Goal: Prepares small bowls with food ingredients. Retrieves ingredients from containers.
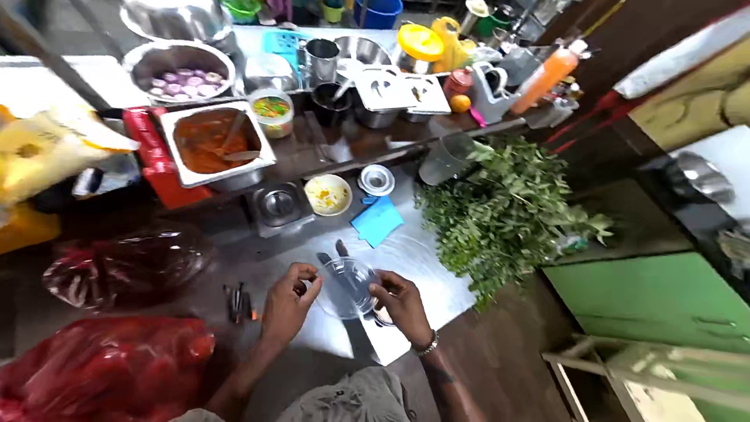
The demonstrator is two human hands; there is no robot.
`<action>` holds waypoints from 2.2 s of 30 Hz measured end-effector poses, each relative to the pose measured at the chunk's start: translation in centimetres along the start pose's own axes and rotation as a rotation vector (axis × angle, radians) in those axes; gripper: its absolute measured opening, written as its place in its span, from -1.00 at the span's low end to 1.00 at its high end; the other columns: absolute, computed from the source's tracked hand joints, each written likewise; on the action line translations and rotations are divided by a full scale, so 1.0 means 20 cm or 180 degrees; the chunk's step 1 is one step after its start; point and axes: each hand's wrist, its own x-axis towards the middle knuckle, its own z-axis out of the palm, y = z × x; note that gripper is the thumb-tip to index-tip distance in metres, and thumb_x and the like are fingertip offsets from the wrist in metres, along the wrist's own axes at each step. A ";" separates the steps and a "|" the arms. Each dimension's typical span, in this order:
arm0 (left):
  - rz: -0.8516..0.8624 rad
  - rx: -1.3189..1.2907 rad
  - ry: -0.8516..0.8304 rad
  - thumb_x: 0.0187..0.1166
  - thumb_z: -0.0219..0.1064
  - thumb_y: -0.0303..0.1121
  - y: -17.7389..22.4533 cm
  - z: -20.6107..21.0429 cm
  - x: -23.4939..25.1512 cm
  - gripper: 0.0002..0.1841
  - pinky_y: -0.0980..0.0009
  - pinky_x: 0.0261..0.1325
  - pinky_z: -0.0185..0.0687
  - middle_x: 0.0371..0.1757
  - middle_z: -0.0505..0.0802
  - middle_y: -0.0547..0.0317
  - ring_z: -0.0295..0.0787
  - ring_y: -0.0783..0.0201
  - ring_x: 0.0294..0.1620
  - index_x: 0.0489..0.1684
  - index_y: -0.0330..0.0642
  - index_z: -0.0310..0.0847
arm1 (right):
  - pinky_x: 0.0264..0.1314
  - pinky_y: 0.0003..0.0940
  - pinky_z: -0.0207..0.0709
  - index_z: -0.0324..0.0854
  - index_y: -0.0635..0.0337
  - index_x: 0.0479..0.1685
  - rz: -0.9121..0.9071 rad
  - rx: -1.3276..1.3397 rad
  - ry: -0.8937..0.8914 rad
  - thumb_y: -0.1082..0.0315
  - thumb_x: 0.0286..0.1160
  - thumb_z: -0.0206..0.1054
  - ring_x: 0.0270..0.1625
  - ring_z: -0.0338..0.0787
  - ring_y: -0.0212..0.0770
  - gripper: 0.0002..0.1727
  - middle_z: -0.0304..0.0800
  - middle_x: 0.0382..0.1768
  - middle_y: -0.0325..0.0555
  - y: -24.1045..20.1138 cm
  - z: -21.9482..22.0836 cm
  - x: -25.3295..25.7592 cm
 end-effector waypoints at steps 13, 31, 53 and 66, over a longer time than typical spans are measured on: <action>-0.1287 -0.1303 -0.0571 0.41 0.61 -0.22 -0.01 0.77 -0.19 -0.55 0.21 -0.31 0.93 -0.05 0.94 0.23 0.93 0.20 -0.26 0.29 0.00 0.69 | -0.16 -0.33 0.83 0.86 -0.17 0.12 -0.0007 -0.1217 0.0474 0.15 0.49 0.52 -0.26 0.86 -0.40 -0.74 0.90 -0.21 -0.36 0.47 -0.58 0.04; -0.2411 -0.2065 0.0418 0.50 0.56 -0.19 -0.04 1.13 -0.46 -0.47 0.07 -0.17 0.93 0.01 0.89 -0.01 0.94 0.07 -0.13 0.38 -0.19 0.54 | 0.24 -0.08 0.75 0.83 -0.21 0.20 -0.0301 -0.2063 -0.1178 0.15 0.50 0.45 0.03 0.87 -0.27 -0.69 0.92 0.00 -0.27 0.60 -0.58 0.47; -0.2257 -0.1630 0.0598 0.62 0.43 -0.15 -0.03 1.05 -0.25 -0.66 0.07 -0.03 0.89 0.16 0.85 0.02 0.89 0.10 0.04 0.24 -0.09 0.73 | 0.51 0.65 0.17 -0.16 -0.61 0.92 -0.0911 -0.4075 -0.2659 -0.26 0.44 0.36 0.87 -0.32 0.54 0.01 -0.51 0.95 0.10 0.45 -0.39 0.22; -0.2443 -0.1966 0.0340 0.37 0.63 -0.35 -0.05 1.10 -0.40 -0.25 0.11 -0.08 0.93 0.04 0.82 -0.13 0.91 0.03 -0.10 0.60 -0.18 0.35 | -0.28 -0.13 0.89 0.77 0.31 -0.09 0.1029 -0.0017 -0.0965 0.21 0.53 0.49 -0.41 0.91 -0.07 -0.71 0.90 -0.33 0.04 0.80 -0.64 0.30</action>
